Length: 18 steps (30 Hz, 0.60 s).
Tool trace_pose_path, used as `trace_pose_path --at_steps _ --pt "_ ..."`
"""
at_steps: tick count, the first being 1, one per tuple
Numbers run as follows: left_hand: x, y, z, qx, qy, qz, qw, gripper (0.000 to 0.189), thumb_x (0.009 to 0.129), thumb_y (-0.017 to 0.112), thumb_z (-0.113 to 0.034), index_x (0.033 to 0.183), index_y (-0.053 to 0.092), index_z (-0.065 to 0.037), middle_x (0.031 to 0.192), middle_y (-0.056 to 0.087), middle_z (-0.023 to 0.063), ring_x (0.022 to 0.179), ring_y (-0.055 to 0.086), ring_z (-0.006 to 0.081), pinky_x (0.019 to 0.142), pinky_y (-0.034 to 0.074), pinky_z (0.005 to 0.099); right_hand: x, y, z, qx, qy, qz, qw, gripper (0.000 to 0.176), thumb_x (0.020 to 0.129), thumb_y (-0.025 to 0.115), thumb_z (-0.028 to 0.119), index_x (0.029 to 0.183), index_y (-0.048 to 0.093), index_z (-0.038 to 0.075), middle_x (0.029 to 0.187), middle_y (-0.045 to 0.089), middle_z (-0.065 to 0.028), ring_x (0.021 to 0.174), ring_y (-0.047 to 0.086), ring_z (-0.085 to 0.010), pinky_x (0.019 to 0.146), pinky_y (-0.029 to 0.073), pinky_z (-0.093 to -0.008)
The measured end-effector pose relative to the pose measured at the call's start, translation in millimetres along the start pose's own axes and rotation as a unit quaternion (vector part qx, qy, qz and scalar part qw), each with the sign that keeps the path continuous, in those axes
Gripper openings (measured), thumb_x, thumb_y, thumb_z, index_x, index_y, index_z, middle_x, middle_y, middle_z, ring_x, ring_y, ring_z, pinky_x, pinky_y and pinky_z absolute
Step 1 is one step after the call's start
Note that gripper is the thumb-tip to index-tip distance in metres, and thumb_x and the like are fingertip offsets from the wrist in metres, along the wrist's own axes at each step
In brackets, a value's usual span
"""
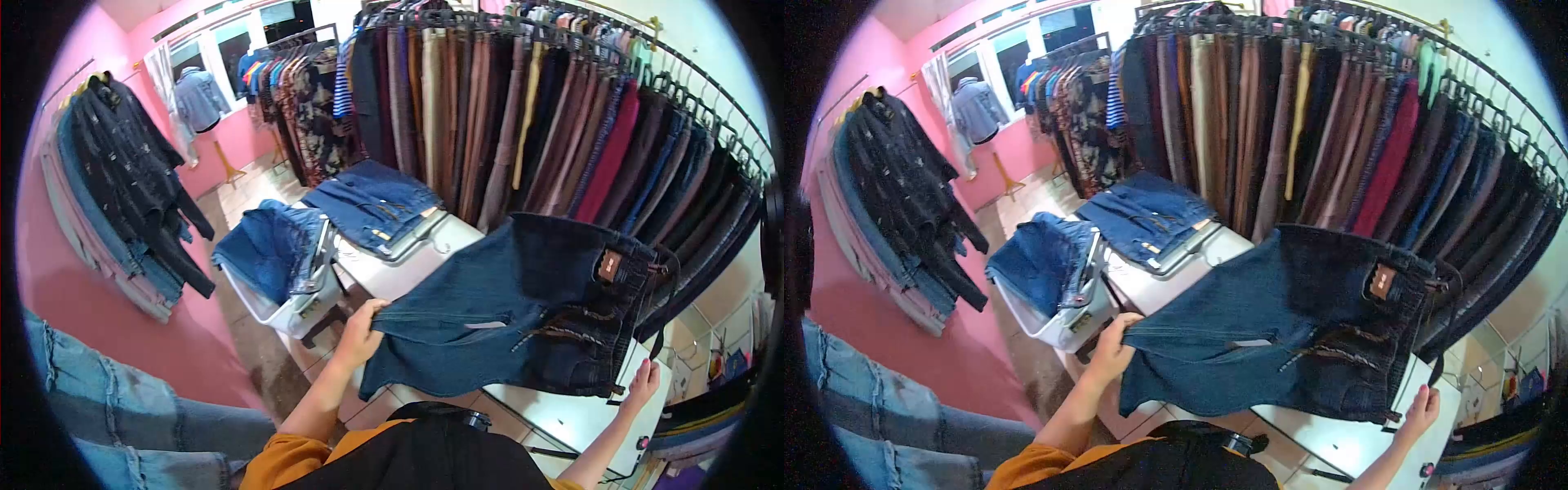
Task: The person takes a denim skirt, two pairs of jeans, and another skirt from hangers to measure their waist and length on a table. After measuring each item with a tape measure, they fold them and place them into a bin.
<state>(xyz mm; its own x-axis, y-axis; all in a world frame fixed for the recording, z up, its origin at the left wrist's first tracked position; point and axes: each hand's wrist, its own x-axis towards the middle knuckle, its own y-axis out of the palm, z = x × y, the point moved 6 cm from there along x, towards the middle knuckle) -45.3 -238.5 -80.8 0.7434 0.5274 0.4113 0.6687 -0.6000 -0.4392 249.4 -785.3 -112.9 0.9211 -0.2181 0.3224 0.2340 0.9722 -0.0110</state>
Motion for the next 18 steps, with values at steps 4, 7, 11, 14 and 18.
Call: trace_pose_path --at_steps 4,7,11,14,18 --pt "-48 -97 8 0.098 -0.007 -0.026 0.995 0.030 0.071 0.049 0.004 0.101 0.055 0.003 0.090 0.057 0.0178 0.087 0.058 0.0312 0.079 0.045 0.0333 -35 94 -10 0.068 0.082 0.058 0.993 0.024 0.091 0.057 0.027 0.073 0.046 0.015 0.056 0.034 0.0099 0.042 0.024 0.0017 0.036 0.015 -0.0166" --pt "-79 -152 -11 0.138 -0.039 -0.033 0.989 0.030 0.067 0.050 0.005 0.096 0.057 0.004 0.088 0.057 0.0184 0.087 0.057 0.0344 0.078 0.045 0.0341 -67 163 -13 0.081 0.150 0.096 0.981 0.020 0.091 0.056 0.026 0.075 0.049 0.015 0.055 0.037 0.0091 0.041 0.026 0.0009 0.035 0.016 -0.0170" --pt "-114 -209 5 0.218 -0.117 -0.056 0.967 0.032 0.062 0.050 0.006 0.091 0.060 0.002 0.086 0.057 0.0167 0.084 0.056 0.0357 0.077 0.045 0.0367 -106 244 -19 0.116 0.220 0.183 0.951 0.023 0.090 0.057 0.027 0.074 0.048 0.015 0.055 0.039 0.0081 0.039 0.027 0.0003 0.034 0.016 -0.0175" --pt "-121 -247 11 0.330 -0.132 -0.112 0.928 0.030 0.060 0.051 0.005 0.087 0.063 0.001 0.084 0.055 0.0161 0.081 0.055 0.0352 0.075 0.045 0.0393 -127 293 -34 0.098 0.255 0.229 0.934 0.027 0.089 0.059 0.030 0.071 0.046 0.014 0.055 0.039 0.0073 0.039 0.027 -0.0009 0.034 0.017 -0.0184" --pt "-109 -295 27 0.463 -0.220 -0.170 0.841 0.025 0.062 0.052 0.003 0.082 0.066 -0.001 0.082 0.055 0.0172 0.081 0.056 0.0355 0.075 0.045 0.0431 -147 351 -43 0.088 0.298 0.280 0.908 0.027 0.089 0.059 0.030 0.071 0.046 0.014 0.055 0.039 0.0063 0.039 0.028 -0.0011 0.033 0.018 -0.0182"
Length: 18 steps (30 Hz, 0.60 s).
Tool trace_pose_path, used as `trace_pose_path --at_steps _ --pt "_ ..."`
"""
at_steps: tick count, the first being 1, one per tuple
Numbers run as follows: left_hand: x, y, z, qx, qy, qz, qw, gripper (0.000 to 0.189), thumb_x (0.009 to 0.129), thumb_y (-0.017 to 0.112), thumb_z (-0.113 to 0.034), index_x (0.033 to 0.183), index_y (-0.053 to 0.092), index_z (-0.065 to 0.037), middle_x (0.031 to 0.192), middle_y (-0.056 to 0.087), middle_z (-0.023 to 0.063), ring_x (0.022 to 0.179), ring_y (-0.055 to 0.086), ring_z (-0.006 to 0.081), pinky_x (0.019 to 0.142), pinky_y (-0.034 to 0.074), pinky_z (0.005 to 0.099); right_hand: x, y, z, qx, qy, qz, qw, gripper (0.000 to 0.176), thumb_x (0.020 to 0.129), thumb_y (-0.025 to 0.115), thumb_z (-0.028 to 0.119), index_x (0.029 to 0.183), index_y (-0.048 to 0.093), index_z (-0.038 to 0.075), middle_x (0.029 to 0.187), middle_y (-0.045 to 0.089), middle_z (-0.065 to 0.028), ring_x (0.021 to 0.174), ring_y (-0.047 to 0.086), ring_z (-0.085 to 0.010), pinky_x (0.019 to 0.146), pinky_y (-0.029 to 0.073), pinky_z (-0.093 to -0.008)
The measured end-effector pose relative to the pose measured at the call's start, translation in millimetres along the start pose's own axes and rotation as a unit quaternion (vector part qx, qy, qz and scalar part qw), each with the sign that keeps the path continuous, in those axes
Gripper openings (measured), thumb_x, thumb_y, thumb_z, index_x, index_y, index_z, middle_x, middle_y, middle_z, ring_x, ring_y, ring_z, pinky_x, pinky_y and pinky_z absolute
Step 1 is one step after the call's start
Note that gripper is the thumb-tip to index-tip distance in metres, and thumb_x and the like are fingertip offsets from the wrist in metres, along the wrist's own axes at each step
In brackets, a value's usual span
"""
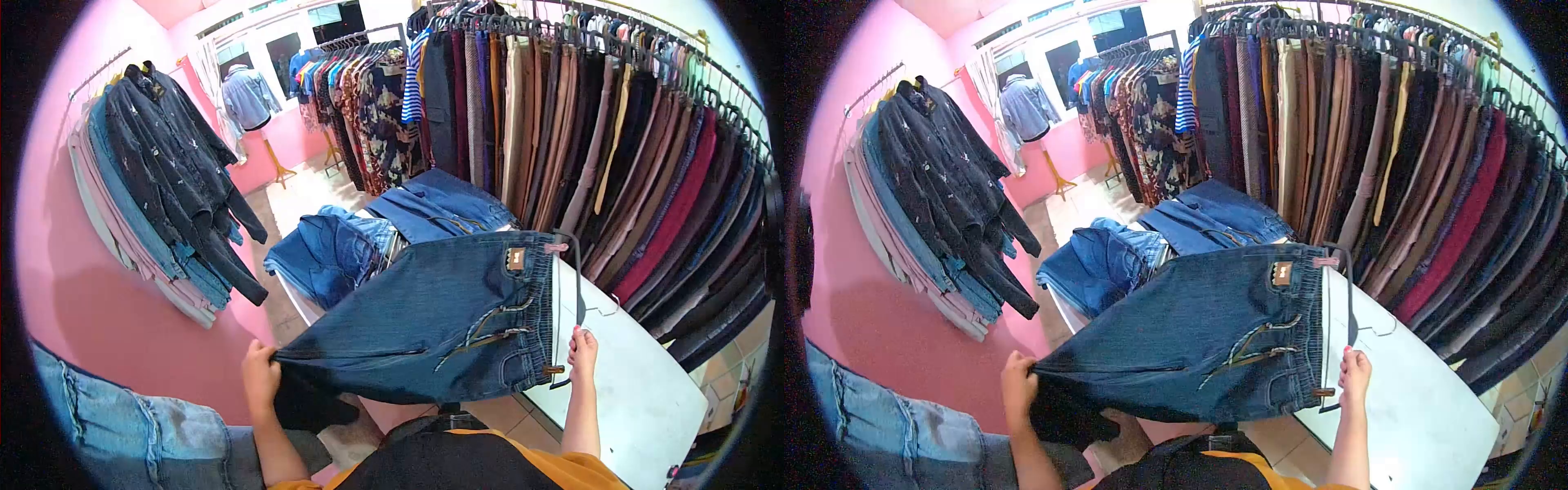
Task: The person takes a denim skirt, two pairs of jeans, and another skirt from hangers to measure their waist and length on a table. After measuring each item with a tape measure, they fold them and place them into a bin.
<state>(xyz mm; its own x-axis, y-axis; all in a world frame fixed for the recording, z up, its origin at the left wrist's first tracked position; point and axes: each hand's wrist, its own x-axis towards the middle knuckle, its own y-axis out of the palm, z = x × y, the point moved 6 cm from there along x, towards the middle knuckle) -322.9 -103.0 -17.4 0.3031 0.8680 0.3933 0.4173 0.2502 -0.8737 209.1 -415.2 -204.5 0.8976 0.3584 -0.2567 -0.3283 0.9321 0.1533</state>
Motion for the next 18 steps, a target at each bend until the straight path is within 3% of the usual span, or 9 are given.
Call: trace_pose_path --at_steps 6,8,9,10,11,12,14,15,18 --pt "147 16 69 0.068 -0.092 0.043 0.993 0.017 0.063 0.053 -0.005 0.071 0.068 -0.002 0.063 0.062 0.0174 0.064 0.065 0.0303 0.065 0.051 0.0394 45 89 -25 0.045 0.078 0.071 0.993 0.026 0.089 0.058 0.028 0.072 0.047 0.013 0.055 0.042 0.0047 0.038 0.028 -0.0021 0.032 0.019 -0.0184" --pt "221 0 36 0.098 0.031 -0.107 0.989 0.013 0.065 0.053 -0.004 0.063 0.066 -0.003 0.056 0.061 0.0151 0.058 0.064 0.0292 0.059 0.050 0.0402 63 118 -27 0.077 0.100 0.082 0.989 0.025 0.090 0.058 0.029 0.073 0.047 0.012 0.057 0.043 0.0034 0.038 0.028 -0.0025 0.032 0.018 -0.0186" --pt "263 -10 6 0.086 0.018 -0.084 0.993 0.012 0.069 0.053 -0.005 0.064 0.062 0.000 0.061 0.061 0.0173 0.062 0.063 0.0326 0.062 0.050 0.0419 74 134 -26 0.100 0.113 0.086 0.985 0.024 0.090 0.057 0.029 0.075 0.047 0.012 0.058 0.043 0.0032 0.038 0.028 -0.0031 0.033 0.018 -0.0189" --pt "316 -3 6 0.129 0.159 -0.209 0.956 0.012 0.074 0.052 -0.007 0.070 0.060 0.002 0.073 0.061 0.0210 0.071 0.061 0.0366 0.066 0.048 0.0442 83 151 -24 0.119 0.123 0.086 0.982 0.024 0.090 0.056 0.029 0.075 0.047 0.012 0.058 0.042 0.0031 0.038 0.028 -0.0035 0.033 0.019 -0.0194" --pt "373 0 -5 0.131 0.084 -0.156 0.975 0.013 0.078 0.052 -0.009 0.080 0.060 0.001 0.083 0.061 0.0228 0.082 0.058 0.0394 0.071 0.046 0.0458 93 166 -22 0.138 0.133 0.085 0.978 0.024 0.090 0.056 0.029 0.076 0.047 0.013 0.059 0.042 0.0030 0.039 0.027 -0.0040 0.034 0.019 -0.0199" --pt "406 -11 -50 0.061 0.142 -0.202 0.967 0.010 0.077 0.053 -0.006 0.079 0.059 0.000 0.084 0.059 0.0246 0.082 0.056 0.0412 0.071 0.045 0.0470 103 181 -20 0.152 0.146 0.085 0.974 0.023 0.091 0.053 0.031 0.079 0.045 0.013 0.061 0.041 0.0026 0.040 0.027 -0.0051 0.036 0.020 -0.0213" --pt "471 -2 -98 -0.097 0.231 -0.241 0.938 0.038 0.074 0.060 -0.001 0.112 0.057 -0.005 0.120 0.051 0.0275 0.114 0.048 0.0398 0.097 0.038 0.0401 133 212 -20 0.188 0.152 0.074 0.967 0.023 0.092 0.052 0.032 0.080 0.045 0.013 0.062 0.041 0.0024 0.040 0.027 -0.0056 0.036 0.020 -0.0216" --pt "493 11 -115 -0.015 0.248 -0.272 0.930 0.055 0.077 0.062 -0.004 0.129 0.043 -0.005 0.137 0.038 0.0204 0.123 0.042 0.0332 0.099 0.039 0.0376 147 227 -24 0.226 0.156 0.061 0.960 0.023 0.092 0.051 0.033 0.081 0.044 0.013 0.063 0.041 0.0022 0.041 0.027 -0.0060 0.037 0.021 -0.0219" --pt "480 35 -195 -0.157 0.307 -0.296 0.891 0.056 0.079 0.062 -0.006 0.131 0.041 -0.004 0.133 0.043 0.0213 0.125 0.040 0.0340 0.104 0.032 0.0380 188 261 -46 0.242 0.107 0.019 0.964 0.022 0.093 0.050 0.032 0.083 0.044 0.013 0.064 0.042 0.0014 0.044 0.034 -0.0085 0.037 0.028 -0.0234"
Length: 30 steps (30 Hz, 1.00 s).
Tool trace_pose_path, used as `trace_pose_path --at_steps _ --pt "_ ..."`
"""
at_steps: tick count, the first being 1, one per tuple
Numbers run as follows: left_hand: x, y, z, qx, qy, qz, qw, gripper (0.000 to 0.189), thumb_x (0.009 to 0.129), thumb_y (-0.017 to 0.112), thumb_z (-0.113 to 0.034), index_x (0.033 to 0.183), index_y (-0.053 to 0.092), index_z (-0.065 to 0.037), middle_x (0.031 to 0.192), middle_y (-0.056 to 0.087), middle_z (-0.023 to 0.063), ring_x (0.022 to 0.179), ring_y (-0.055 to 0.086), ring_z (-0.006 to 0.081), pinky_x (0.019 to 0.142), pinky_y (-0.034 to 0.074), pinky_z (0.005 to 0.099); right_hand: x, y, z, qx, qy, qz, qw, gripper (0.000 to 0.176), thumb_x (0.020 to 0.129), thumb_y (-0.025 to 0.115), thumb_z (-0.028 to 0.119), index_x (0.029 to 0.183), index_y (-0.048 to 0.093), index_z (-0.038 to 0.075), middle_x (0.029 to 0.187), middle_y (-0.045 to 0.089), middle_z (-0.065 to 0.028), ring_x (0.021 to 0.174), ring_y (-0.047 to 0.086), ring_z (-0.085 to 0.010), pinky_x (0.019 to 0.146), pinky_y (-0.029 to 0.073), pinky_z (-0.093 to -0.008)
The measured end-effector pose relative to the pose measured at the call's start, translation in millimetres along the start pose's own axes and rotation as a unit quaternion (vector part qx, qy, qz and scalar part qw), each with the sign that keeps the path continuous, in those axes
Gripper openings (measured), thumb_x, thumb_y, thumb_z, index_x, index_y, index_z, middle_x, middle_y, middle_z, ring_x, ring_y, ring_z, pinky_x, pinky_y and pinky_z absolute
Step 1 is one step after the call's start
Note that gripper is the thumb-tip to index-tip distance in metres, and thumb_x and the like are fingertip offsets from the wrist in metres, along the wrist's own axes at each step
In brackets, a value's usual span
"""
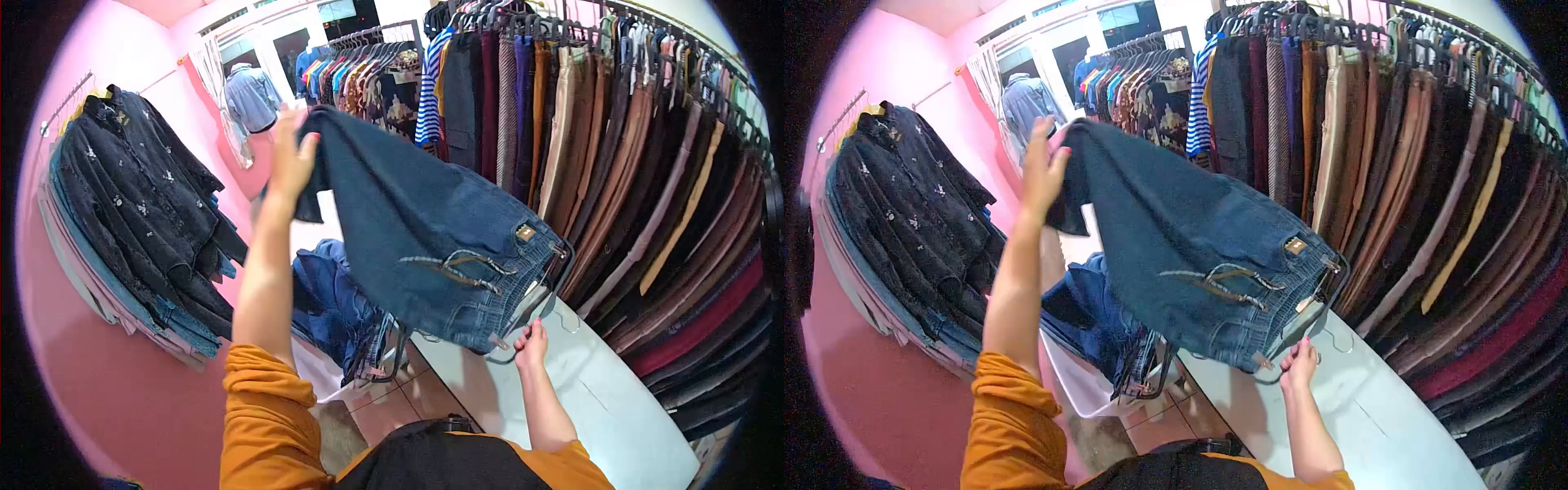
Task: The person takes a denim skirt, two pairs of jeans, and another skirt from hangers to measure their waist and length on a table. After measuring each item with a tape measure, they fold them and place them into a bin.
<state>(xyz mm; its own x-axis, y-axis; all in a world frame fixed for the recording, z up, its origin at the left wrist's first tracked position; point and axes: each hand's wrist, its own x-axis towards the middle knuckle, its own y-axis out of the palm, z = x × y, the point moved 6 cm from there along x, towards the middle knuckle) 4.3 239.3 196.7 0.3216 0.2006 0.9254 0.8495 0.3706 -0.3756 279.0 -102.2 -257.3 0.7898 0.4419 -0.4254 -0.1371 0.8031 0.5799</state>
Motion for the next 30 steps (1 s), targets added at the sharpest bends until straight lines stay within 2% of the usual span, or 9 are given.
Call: trace_pose_path --at_steps 3,7,10,13,17,19,24,26,30 --pt "-61 31 -47 0.029 0.092 0.112 0.989 0.051 0.079 0.062 -0.006 0.127 0.045 -0.001 0.127 0.049 0.0218 0.122 0.043 0.0343 0.102 0.034 0.0395 53 -20 -46 -0.057 0.033 -0.015 0.998 0.019 0.090 0.055 0.027 0.096 0.046 0.011 0.078 0.050 -0.0027 0.058 0.051 -0.0145 0.047 0.043 -0.0272" --pt "-219 47 -25 -0.110 -0.150 0.313 0.931 0.044 0.075 0.069 -0.013 0.116 0.055 -0.002 0.118 0.056 0.0172 0.114 0.051 0.0299 0.099 0.037 0.0363 67 -76 -62 -0.262 0.020 -0.082 0.962 0.025 0.087 0.057 0.021 0.106 0.045 0.008 0.084 0.052 -0.0044 0.064 0.052 -0.0141 0.049 0.043 -0.0272" --pt "-389 41 40 -0.056 -0.379 0.495 0.780 0.050 0.074 0.068 -0.037 0.104 0.060 0.002 0.103 0.063 0.0183 0.096 0.059 0.0345 0.086 0.046 0.0383 32 -101 -55 -0.266 0.026 -0.074 0.961 0.024 0.085 0.055 0.012 0.107 0.048 0.006 0.082 0.054 -0.0049 0.064 0.052 -0.0114 0.047 0.042 -0.0245" --pt "-530 39 59 -0.137 -0.483 0.504 0.703 0.062 0.073 0.070 -0.048 0.112 0.060 -0.001 0.105 0.064 0.0166 0.099 0.061 0.0246 0.084 0.048 0.0356 9 -138 -66 -0.360 0.013 -0.048 0.932 0.017 0.084 0.052 0.009 0.101 0.050 0.006 0.081 0.054 -0.0054 0.063 0.053 -0.0125 0.047 0.043 -0.0246" --pt "-547 49 22 -0.215 -0.489 0.450 0.716 0.055 0.075 0.070 -0.042 0.112 0.060 -0.002 0.104 0.064 0.0146 0.099 0.061 0.0250 0.085 0.047 0.0343 -6 -150 -79 -0.437 -0.037 -0.018 0.898 0.008 0.084 0.051 0.005 0.091 0.054 0.005 0.067 0.051 -0.0026 0.050 0.048 -0.0092 0.042 0.040 -0.0222" --pt "-555 62 18 -0.187 -0.491 0.436 0.730 0.044 0.076 0.068 -0.037 0.101 0.062 -0.001 0.094 0.065 0.0147 0.091 0.062 0.0243 0.076 0.048 0.0350 16 -171 -89 -0.523 -0.169 -0.003 0.835 0.005 0.083 0.051 0.003 0.086 0.055 0.004 0.064 0.051 -0.0020 0.048 0.047 -0.0087 0.041 0.039 -0.0226" --pt "-503 44 16 -0.148 -0.401 0.370 0.825 0.020 0.079 0.058 -0.021 0.083 0.059 -0.001 0.081 0.059 0.0200 0.080 0.057 0.0372 0.071 0.044 0.0418 -10 -140 -81 -0.446 -0.078 -0.046 0.891 0.004 0.083 0.052 0.004 0.085 0.056 0.004 0.064 0.053 -0.0023 0.049 0.048 -0.0091 0.040 0.039 -0.0228" --pt "-480 24 33 -0.175 -0.402 0.335 0.834 0.020 0.080 0.059 -0.021 0.076 0.057 -0.001 0.072 0.057 0.0160 0.070 0.057 0.0287 0.065 0.044 0.0372 -26 -128 -93 -0.395 -0.011 -0.036 0.918 0.004 0.082 0.053 0.004 0.084 0.056 0.004 0.064 0.053 -0.0022 0.050 0.049 -0.0095 0.040 0.039 -0.0229" --pt "-456 -10 102 -0.301 -0.514 0.283 0.751 0.021 0.085 0.058 -0.017 0.069 0.054 -0.004 0.066 0.055 0.0032 0.059 0.053 0.0125 0.054 0.042 0.0271 -65 -70 -105 -0.511 -0.153 0.046 0.845 0.008 0.081 0.055 0.005 0.089 0.058 0.004 0.069 0.058 -0.0040 0.055 0.054 -0.0111 0.046 0.043 -0.0243"
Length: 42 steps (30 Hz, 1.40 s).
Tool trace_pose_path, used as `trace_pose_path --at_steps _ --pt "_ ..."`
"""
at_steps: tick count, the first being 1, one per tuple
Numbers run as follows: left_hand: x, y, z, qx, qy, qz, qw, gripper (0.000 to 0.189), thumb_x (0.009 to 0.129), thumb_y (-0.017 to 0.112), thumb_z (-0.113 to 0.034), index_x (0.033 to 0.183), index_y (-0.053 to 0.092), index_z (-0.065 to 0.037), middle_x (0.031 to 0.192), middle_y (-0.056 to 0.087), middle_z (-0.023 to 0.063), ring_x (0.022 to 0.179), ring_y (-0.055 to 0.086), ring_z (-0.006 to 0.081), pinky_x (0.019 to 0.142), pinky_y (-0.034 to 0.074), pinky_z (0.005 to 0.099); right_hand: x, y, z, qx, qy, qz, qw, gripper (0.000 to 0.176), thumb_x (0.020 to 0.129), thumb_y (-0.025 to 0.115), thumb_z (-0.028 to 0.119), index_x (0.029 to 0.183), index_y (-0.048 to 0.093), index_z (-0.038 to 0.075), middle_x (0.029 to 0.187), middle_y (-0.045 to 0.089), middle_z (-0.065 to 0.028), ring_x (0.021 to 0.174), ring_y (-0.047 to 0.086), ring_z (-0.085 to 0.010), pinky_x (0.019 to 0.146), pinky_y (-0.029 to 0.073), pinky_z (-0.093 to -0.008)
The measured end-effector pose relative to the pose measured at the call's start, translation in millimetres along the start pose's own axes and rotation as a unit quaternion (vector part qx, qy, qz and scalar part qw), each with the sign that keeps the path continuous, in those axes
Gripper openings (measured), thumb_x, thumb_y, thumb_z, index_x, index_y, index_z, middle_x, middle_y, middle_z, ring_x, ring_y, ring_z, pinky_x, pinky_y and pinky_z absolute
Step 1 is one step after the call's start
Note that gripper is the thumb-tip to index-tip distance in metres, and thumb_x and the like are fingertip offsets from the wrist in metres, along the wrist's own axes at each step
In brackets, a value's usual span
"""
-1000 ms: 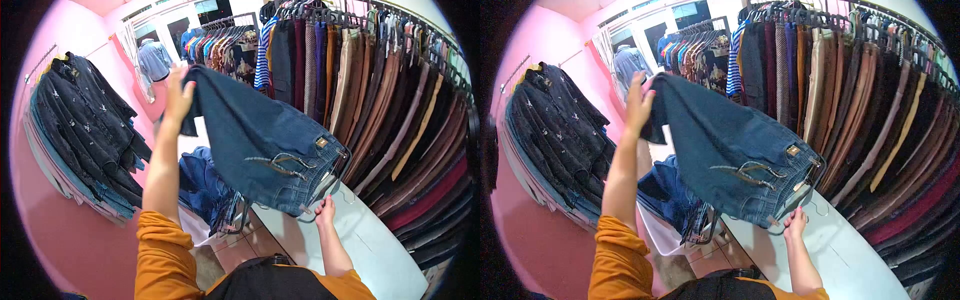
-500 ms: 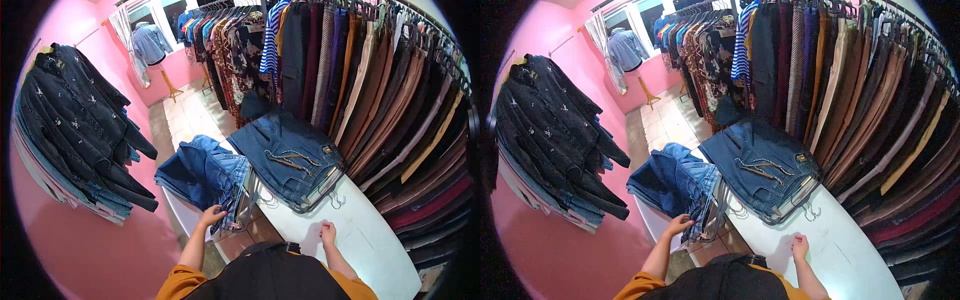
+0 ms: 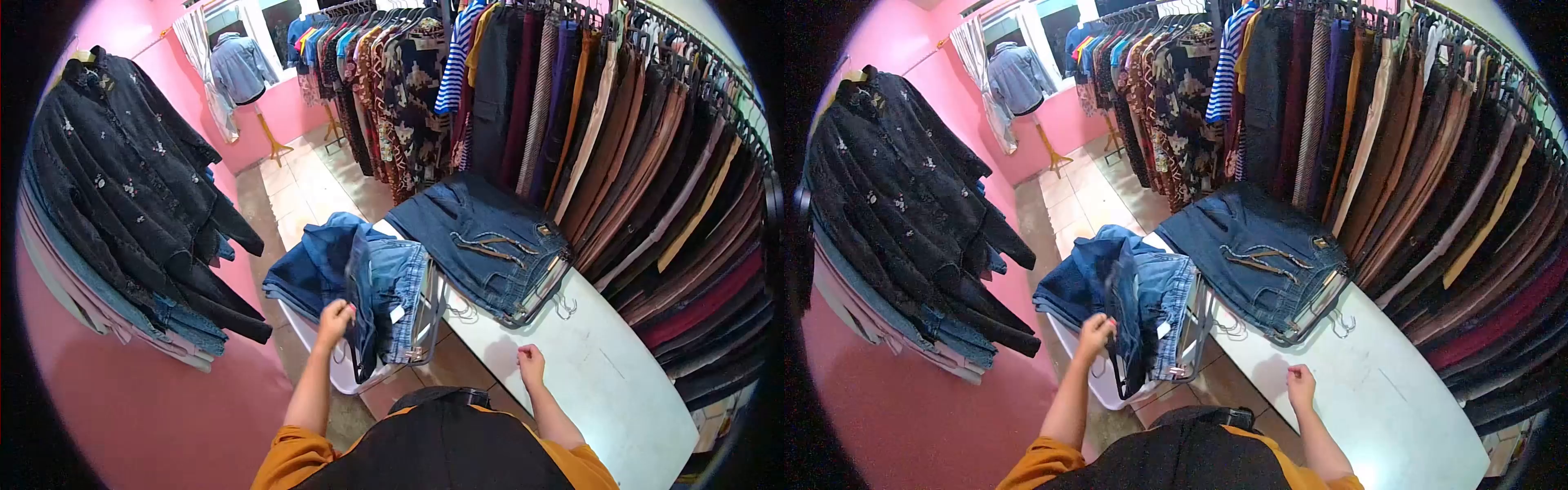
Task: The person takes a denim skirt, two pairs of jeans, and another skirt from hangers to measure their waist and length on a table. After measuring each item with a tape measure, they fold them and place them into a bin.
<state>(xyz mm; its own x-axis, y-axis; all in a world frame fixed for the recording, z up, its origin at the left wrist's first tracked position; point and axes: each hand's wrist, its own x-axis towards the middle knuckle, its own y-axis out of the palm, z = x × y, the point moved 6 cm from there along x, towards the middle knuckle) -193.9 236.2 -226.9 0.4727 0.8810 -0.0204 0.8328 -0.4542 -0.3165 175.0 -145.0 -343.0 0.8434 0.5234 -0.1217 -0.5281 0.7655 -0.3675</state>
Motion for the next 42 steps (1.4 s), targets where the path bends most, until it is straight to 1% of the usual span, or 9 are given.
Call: trace_pose_path --at_steps 5,8,14,22,24,33,37,40,42 --pt "1 -29 -129 -0.221 -0.049 -0.008 0.974 0.016 0.087 0.060 -0.018 0.085 0.054 -0.004 0.072 0.054 0.0024 0.062 0.054 0.0121 0.061 0.051 0.0271 -44 103 167 0.020 -0.156 0.238 0.958 0.025 0.078 0.067 0.014 0.098 0.060 0.002 0.079 0.065 -0.0073 0.073 0.061 -0.0137 0.068 0.048 -0.0266" --pt "-10 -5 -191 -0.259 -0.006 0.008 0.966 0.012 0.087 0.060 -0.014 0.091 0.054 -0.005 0.086 0.055 0.0030 0.076 0.056 0.0135 0.066 0.054 0.0325 -92 171 261 0.040 -0.234 0.421 0.875 0.075 0.070 0.077 0.038 0.127 0.044 0.002 0.117 0.054 -0.0143 0.099 0.056 -0.0219 0.081 0.046 -0.0322" --pt "-21 -15 -206 -0.310 0.079 0.016 0.947 0.030 0.089 0.057 -0.011 0.118 0.051 -0.004 0.108 0.056 0.0076 0.097 0.056 0.0180 0.083 0.049 0.0338 -90 209 329 0.009 -0.263 0.250 0.932 0.020 0.088 0.056 0.021 0.099 0.058 0.005 0.069 0.063 -0.0130 0.068 0.064 -0.0292 0.062 0.047 -0.0389" --pt "-78 -49 -37 0.234 0.185 0.003 0.954 0.111 0.056 0.079 -0.022 0.144 0.012 -0.008 0.139 0.033 0.0203 0.129 0.032 0.0383 0.105 0.029 0.0438 -110 149 419 0.161 -0.187 0.343 0.906 0.019 0.090 0.052 0.013 0.106 0.053 0.004 0.076 0.064 -0.0046 0.063 0.058 -0.0081 0.050 0.042 -0.0209" --pt "-80 -32 -4 0.253 0.043 -0.035 0.966 0.132 0.048 0.084 -0.027 0.144 -0.005 -0.008 0.148 0.012 0.0195 0.136 0.014 0.0410 0.108 0.020 0.0517 -123 134 432 0.161 -0.189 0.366 0.897 0.018 0.090 0.052 0.013 0.106 0.053 0.004 0.077 0.064 -0.0042 0.064 0.058 -0.0078 0.053 0.044 -0.0213" --pt "-48 8 -48 0.287 0.134 -0.133 0.939 0.117 0.053 0.084 -0.030 0.143 0.012 -0.003 0.149 0.009 0.0192 0.136 0.017 0.0390 0.101 0.026 0.0592 -176 77 445 0.194 -0.192 0.433 0.859 0.024 0.091 0.052 0.010 0.114 0.051 0.002 0.083 0.065 -0.0056 0.069 0.058 -0.0077 0.056 0.044 -0.0198" --pt "-1 14 144 0.310 -0.137 0.132 0.931 0.088 0.071 0.063 -0.060 0.126 0.040 0.004 0.131 0.041 0.0275 0.119 0.042 0.0421 0.099 0.037 0.0433 -179 62 441 0.154 -0.228 0.403 0.873 0.023 0.091 0.051 0.009 0.113 0.052 0.003 0.083 0.064 -0.0045 0.069 0.057 -0.0064 0.056 0.044 -0.0193" --pt "-45 4 119 0.326 -0.227 0.258 0.881 0.099 0.069 0.051 -0.076 0.122 0.044 0.007 0.128 0.044 0.0293 0.118 0.044 0.0407 0.100 0.035 0.0458 -174 55 440 0.175 -0.218 0.387 0.879 0.022 0.091 0.051 0.009 0.112 0.053 0.003 0.083 0.064 -0.0037 0.067 0.056 -0.0055 0.056 0.044 -0.0195" --pt "-93 8 146 -0.033 -0.597 0.160 0.785 0.109 0.064 0.046 -0.084 0.126 0.042 0.006 0.133 0.042 0.0240 0.122 0.042 0.0371 0.101 0.033 0.0457 -172 54 444 0.211 -0.205 0.386 0.874 0.020 0.091 0.052 0.010 0.109 0.054 0.002 0.081 0.065 -0.0033 0.066 0.054 -0.0046 0.057 0.044 -0.0204"
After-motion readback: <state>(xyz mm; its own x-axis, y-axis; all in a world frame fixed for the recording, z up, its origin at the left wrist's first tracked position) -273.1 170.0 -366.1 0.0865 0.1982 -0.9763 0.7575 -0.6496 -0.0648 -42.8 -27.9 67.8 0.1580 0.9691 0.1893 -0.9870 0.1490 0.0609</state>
